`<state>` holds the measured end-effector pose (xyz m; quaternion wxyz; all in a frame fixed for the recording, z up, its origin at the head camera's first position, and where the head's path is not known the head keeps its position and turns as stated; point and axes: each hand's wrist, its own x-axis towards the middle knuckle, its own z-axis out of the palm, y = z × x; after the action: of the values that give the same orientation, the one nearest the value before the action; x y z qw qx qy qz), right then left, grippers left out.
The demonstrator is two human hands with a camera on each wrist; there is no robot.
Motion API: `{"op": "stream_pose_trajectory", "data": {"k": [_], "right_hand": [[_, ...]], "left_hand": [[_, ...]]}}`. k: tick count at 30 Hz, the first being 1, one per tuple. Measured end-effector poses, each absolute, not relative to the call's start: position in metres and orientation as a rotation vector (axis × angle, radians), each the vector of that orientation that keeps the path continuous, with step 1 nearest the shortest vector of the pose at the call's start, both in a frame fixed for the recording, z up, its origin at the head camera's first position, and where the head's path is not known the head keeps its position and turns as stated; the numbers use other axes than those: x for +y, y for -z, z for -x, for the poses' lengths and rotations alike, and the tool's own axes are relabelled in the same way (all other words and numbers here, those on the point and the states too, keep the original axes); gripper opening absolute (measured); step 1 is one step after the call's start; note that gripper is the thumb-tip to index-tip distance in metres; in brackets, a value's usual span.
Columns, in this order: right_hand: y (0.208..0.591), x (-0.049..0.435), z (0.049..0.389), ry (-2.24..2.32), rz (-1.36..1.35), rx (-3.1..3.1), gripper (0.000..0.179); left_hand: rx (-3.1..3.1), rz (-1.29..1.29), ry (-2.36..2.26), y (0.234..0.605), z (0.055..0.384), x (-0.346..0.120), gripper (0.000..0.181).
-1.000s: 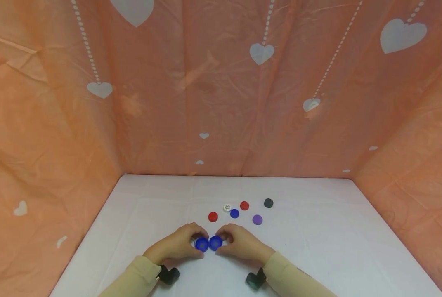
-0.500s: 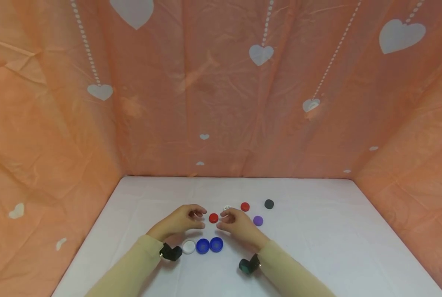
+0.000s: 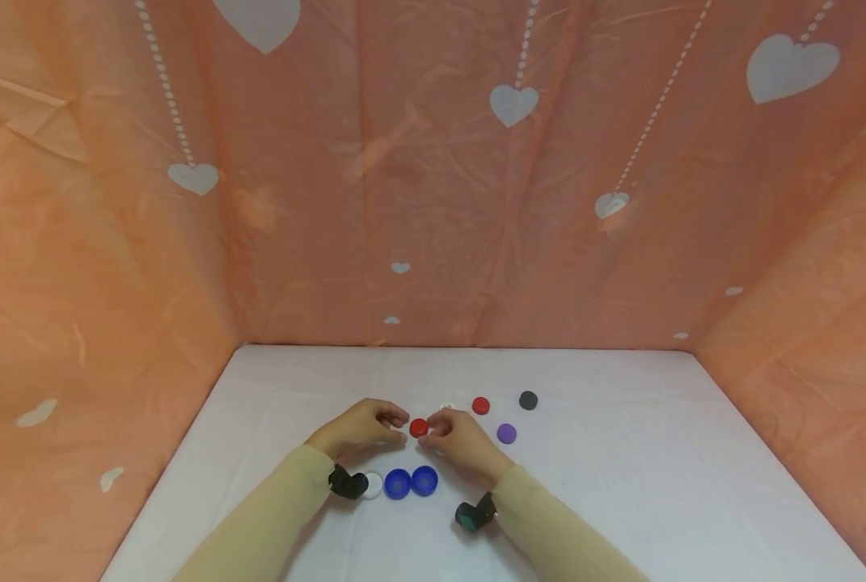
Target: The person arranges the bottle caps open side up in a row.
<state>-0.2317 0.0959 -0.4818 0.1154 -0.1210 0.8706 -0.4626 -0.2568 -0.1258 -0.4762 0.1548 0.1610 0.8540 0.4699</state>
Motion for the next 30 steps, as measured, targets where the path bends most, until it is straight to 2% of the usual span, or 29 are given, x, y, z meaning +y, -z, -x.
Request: {"op": "stream_pose_trajectory", "data": {"k": [12, 30], "right_hand": [[0.475, 0.088, 0.227, 1.364, 0.218, 2.589, 0.026], [0.479, 0.078, 0.228, 1.362, 0.170, 2.595, 0.022]], "left_hand": [[2.468, -0.433, -1.320, 0.476, 0.258, -0.119, 0.030], [2.525, -0.386, -1.298, 0.481, 0.258, -0.114, 0.022]]}}
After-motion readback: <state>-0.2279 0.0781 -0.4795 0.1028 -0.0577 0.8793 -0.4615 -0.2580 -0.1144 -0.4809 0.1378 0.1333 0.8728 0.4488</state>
